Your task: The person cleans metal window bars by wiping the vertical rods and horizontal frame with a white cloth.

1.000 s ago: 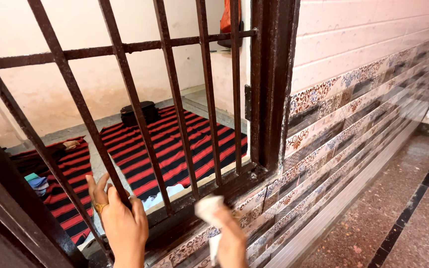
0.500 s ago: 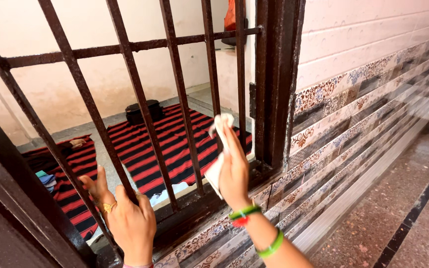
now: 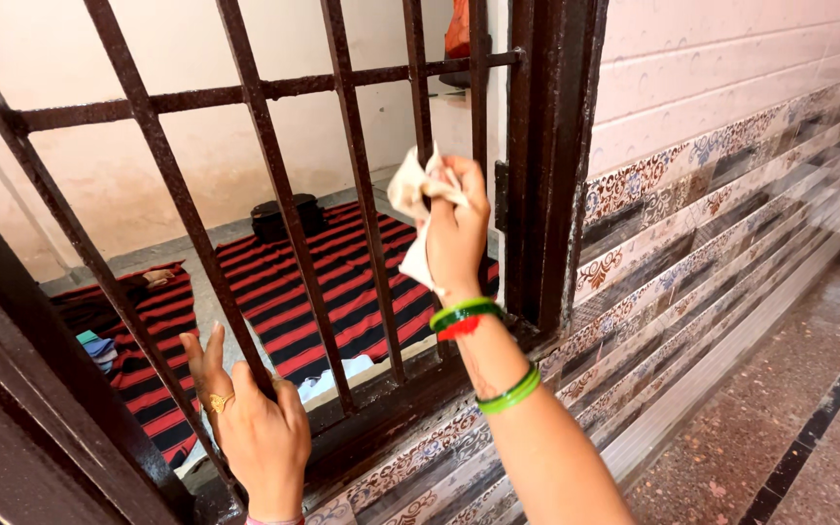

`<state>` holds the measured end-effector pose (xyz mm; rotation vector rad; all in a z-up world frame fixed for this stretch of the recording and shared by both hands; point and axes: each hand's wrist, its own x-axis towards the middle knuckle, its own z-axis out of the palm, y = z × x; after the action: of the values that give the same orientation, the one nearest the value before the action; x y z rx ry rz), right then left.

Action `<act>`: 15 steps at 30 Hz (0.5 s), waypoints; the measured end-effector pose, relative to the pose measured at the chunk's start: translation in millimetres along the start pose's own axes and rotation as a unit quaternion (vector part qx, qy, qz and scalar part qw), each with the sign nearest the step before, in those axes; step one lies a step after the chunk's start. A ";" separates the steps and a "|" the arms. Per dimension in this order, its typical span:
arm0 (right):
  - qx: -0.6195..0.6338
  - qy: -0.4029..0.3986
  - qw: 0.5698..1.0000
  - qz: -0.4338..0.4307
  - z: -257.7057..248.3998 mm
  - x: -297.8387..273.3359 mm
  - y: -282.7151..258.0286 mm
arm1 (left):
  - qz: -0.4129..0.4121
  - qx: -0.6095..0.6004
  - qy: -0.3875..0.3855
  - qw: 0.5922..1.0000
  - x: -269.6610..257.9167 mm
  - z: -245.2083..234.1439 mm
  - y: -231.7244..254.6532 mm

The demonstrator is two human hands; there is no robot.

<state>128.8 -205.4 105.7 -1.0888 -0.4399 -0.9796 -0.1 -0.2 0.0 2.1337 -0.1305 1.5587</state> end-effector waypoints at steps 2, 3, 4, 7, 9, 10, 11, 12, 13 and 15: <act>0.039 -0.007 0.999 0.023 -10.2 -17.9 12.8 | 0.001 -0.011 -0.001 1.000 -0.1 -0.2 0.1; 0.040 -0.010 0.999 0.018 -14.7 -25.7 18.4 | 0.002 -0.017 -0.002 1.000 -0.2 -0.2 0.2; 0.041 -0.014 0.999 0.013 -18.8 -32.9 23.3 | 0.001 -0.017 -0.003 1.000 0.1 0.1 0.4; 0.028 -0.015 0.999 0.015 -30.9 -53.5 33.6 | -0.003 -0.018 -0.007 1.000 0.6 0.9 0.5; 0.010 -0.014 1.000 0.026 -36.5 -64.2 39.2 | -0.005 -0.017 -0.010 1.000 1.1 0.9 0.4; -0.002 -0.013 0.999 0.035 -39.1 -69.0 42.4 | -0.006 -0.017 -0.012 1.000 1.1 0.9 0.3; -0.014 -0.013 0.999 0.043 -41.8 -73.9 46.0 | -0.008 -0.017 -0.014 1.000 1.1 0.9 0.1; 0.002 -0.011 0.999 0.048 -45.2 -80.3 49.6 | -0.010 -0.017 -0.017 1.000 0.7 0.6 0.0; 0.019 -0.010 0.998 0.053 -48.8 -86.7 53.4 | -0.005 -0.014 -0.014 1.000 1.0 0.5 -0.4; 0.035 -0.010 0.998 0.057 -57.2 -100.9 61.7 | 0.003 -0.008 -0.012 1.000 0.7 0.5 -1.2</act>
<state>118.7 -203.9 -25.3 -1.0489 -0.4207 -0.8471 1.0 0.7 0.1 2.1412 -0.1581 1.5321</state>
